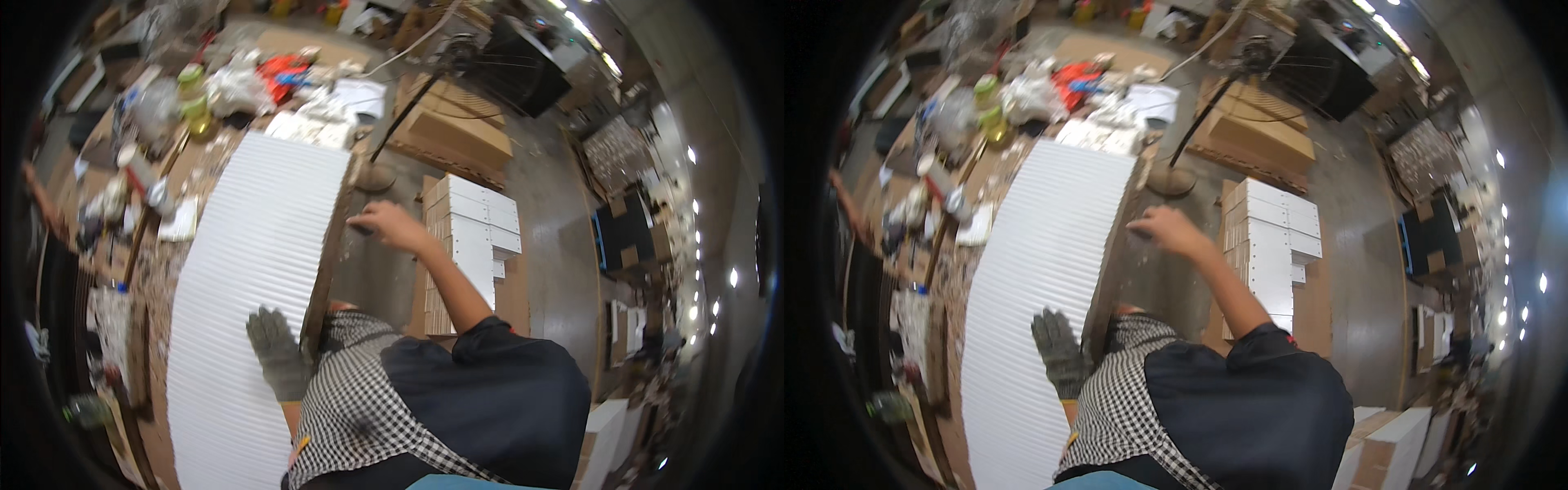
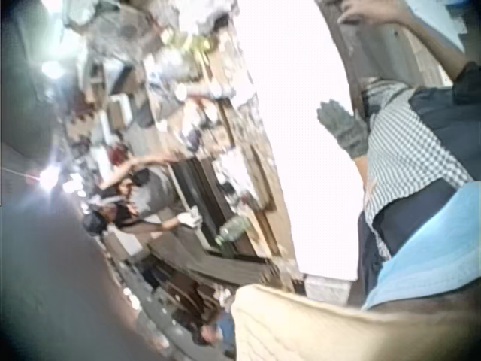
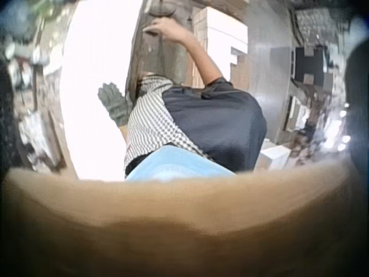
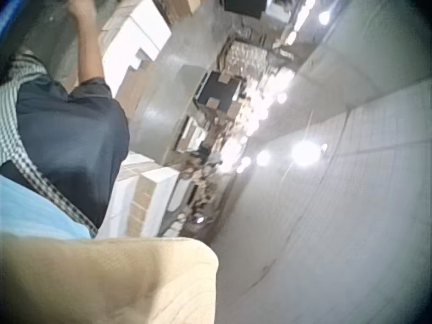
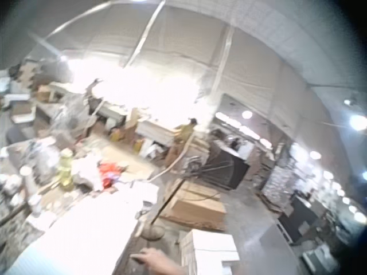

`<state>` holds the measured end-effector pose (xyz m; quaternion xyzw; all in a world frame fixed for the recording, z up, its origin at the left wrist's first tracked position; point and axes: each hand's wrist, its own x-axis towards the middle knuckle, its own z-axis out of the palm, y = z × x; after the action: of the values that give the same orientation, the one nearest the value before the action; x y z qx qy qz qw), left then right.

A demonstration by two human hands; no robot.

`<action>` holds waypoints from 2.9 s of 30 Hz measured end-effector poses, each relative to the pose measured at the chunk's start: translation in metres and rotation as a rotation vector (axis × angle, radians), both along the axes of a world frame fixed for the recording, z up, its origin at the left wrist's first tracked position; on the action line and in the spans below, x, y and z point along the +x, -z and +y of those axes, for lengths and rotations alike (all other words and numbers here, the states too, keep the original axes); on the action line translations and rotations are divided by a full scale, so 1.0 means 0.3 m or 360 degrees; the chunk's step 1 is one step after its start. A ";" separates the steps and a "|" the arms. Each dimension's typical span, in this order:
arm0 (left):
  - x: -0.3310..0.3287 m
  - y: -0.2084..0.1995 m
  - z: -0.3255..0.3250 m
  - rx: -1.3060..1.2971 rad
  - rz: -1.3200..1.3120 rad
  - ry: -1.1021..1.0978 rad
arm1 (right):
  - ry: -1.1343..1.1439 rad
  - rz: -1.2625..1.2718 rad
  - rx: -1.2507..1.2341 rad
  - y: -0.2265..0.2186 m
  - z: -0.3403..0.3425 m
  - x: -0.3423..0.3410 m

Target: The person sands a long white corrugated wooden panel on a workbench using a sanding block. They repeatedly rub the surface along the length of the panel, occasionally repositioning the panel and adjusting their grip.

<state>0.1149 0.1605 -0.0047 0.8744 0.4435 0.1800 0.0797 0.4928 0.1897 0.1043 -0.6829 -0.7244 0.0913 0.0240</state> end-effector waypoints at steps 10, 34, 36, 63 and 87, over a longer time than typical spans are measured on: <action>0.012 -0.112 -0.008 0.0054 -0.0815 0.0043 | -0.0006 0.2052 -0.0056 0.150 -0.131 -0.528; 0.074 -0.206 -0.210 -0.0990 -0.1972 -0.0552 | 0.0403 0.2663 -0.0430 0.157 -0.301 -0.372; 0.082 -0.156 -0.257 -0.0955 -0.2134 -0.0593 | 0.0478 0.2585 -0.0453 0.128 -0.336 -0.341; -0.024 -0.186 -0.331 -0.0966 -0.1721 -0.0063 | 0.0139 0.2856 -0.0775 0.147 -0.376 -0.611; -0.477 -0.046 0.489 -0.0639 -0.0220 -0.0857 | 0.0237 0.0262 0.0716 0.305 0.220 -0.727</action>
<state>-0.0284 0.3073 0.0092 0.6786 0.6785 0.1625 0.2298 0.2746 0.2556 0.0130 -0.7021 -0.6698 -0.0191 0.2409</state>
